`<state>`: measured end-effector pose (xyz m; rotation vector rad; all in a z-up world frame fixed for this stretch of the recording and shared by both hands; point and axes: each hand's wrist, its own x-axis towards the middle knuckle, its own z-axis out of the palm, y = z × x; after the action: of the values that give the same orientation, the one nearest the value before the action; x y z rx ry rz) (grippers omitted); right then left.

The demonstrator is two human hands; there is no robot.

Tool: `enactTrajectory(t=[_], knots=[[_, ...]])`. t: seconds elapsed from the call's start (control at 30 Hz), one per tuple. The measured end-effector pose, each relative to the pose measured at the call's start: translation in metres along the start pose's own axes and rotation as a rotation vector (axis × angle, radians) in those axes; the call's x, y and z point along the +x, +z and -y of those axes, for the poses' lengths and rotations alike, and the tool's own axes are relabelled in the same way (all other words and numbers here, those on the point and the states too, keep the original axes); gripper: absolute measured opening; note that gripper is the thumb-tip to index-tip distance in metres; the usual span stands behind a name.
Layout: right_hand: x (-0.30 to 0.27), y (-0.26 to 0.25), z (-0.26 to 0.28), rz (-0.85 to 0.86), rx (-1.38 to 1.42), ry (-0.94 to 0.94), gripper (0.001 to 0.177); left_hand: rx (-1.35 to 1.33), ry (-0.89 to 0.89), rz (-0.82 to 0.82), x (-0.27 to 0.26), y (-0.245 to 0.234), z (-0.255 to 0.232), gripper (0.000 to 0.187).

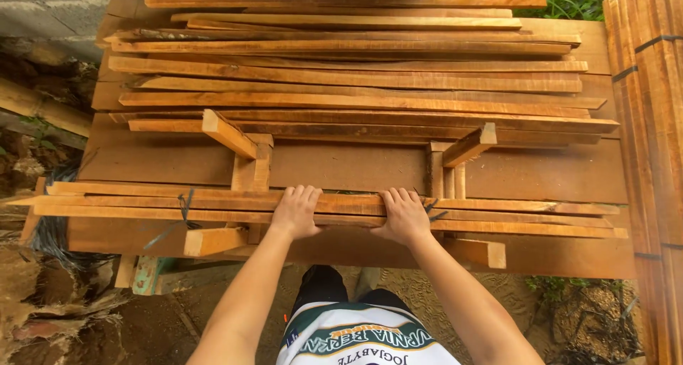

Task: Bundling and tying together thin strips of wood using plastic ties on a wooden rack.

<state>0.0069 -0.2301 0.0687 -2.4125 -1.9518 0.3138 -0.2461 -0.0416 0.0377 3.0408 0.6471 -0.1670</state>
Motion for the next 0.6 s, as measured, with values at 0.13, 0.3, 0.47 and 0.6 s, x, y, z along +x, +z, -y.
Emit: enactTrajectory(t=[0.13, 0.3, 0.47, 0.6], knots=[[-0.003, -0.002, 0.006, -0.034, -0.021, 0.000, 0.099, -0.051, 0.012, 0.050, -0.004, -0.005, 0.000, 0.109], [-0.001, 0.000, 0.005, -0.215, -0.029, -0.027, 0.093, -0.084, 0.051, -0.105, -0.003, -0.005, 0.001, 0.103], [0.004, -0.004, 0.007, -0.294, -0.028, -0.015, 0.091, -0.097, 0.067, -0.145, 0.000, 0.001, 0.003, 0.101], [0.006, -0.009, 0.008, -0.312, -0.007, -0.037, 0.088, -0.105, 0.069, -0.193, -0.003, -0.003, 0.002, 0.097]])
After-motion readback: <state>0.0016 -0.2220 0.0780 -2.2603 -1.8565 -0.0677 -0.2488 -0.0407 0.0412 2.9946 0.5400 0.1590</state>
